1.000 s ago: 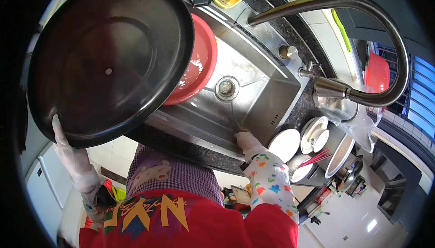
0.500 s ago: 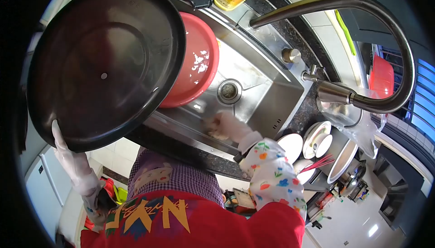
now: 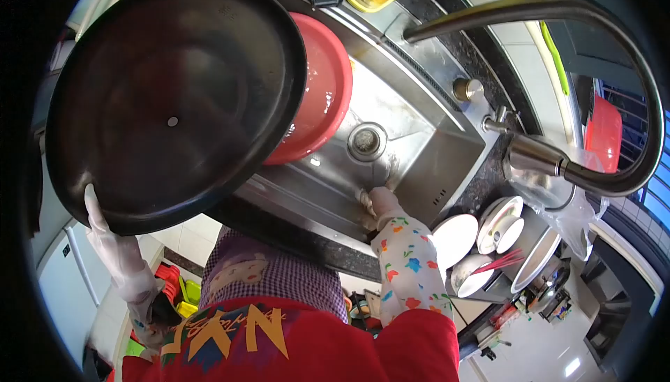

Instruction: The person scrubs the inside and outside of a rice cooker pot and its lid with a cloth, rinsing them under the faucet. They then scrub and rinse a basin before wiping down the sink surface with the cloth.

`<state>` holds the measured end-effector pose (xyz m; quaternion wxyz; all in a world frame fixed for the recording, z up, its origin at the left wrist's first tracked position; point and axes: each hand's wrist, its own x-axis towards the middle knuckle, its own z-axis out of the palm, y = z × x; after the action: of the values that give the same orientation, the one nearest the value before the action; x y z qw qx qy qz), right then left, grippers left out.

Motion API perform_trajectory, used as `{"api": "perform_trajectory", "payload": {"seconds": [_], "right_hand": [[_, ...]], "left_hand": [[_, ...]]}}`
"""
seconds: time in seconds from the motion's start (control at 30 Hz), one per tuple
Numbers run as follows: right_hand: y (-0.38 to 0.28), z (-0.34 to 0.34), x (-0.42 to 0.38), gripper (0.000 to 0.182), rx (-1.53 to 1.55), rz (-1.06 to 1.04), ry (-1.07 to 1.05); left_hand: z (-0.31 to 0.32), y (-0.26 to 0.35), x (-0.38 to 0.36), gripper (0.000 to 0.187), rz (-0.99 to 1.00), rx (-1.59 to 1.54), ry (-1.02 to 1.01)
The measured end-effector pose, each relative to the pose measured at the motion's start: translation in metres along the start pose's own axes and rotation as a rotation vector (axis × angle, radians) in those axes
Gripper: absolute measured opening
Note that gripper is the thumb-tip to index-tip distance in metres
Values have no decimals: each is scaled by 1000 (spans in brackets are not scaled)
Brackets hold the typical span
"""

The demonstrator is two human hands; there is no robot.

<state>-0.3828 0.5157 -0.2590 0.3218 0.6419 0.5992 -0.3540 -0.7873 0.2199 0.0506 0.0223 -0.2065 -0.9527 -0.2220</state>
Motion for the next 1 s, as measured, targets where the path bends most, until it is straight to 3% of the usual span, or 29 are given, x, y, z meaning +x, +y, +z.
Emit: {"api": "perform_trajectory", "payload": {"seconds": [0.1, 0.17, 0.23, 0.3, 0.43, 0.53, 0.57, 0.63, 0.67, 0.73, 0.77, 0.87, 0.9, 0.93, 0.97, 1.0], "right_hand": [[2, 4, 25, 21, 135, -141, -294], [-16, -8, 34, 22, 526, 318, -1074], [-50, -12, 12, 12, -326, -557, -538], [-70, -6, 18, 15, -430, -781, -566], [-134, -11, -24, 33, -228, -872, -647], [-171, -11, -66, 32, -43, -772, -704], [-173, -1, -68, 27, -8, -823, -664], [-155, 14, -55, 21, -28, -942, -541], [-144, 18, -44, 20, -1, -857, -551], [-122, 20, -19, 18, 349, -165, -753], [-108, 17, -9, 17, 238, -272, -715], [-120, -58, -59, 21, 63, -567, -480], [-133, -80, -74, 25, 356, -376, -590], [-129, -80, -65, 26, 572, -384, -556], [-117, -70, -32, 29, 679, -657, -569], [-127, -79, -44, 32, 775, -666, -591]], "left_hand": [[-1, -7, 4, 71, 53, 139, 20], [-2, -5, 11, 71, 74, 49, 25], [-2, -2, 13, 71, 104, -48, 4], [-5, -2, 16, 71, 150, 128, 6], [-6, 0, 22, 70, 182, 95, 16], [-6, -1, 22, 63, 71, -38, -37], [-3, 0, 22, 63, 79, -45, -23], [3, 3, 26, 57, -167, -501, 21], [0, 15, 29, 50, -253, -599, 29], [-6, 42, 38, 40, -484, -887, 73], [-6, 54, 41, 38, -631, -1084, 99], [-6, 62, 39, 37, -604, -1085, 124], [-2, 60, 39, 33, -586, -1106, 152], [1, 58, 39, 32, -532, -1114, 182], [0, 65, 39, 29, -539, -1073, 197], [-1, 68, 37, 28, -505, -1084, 189]]}}
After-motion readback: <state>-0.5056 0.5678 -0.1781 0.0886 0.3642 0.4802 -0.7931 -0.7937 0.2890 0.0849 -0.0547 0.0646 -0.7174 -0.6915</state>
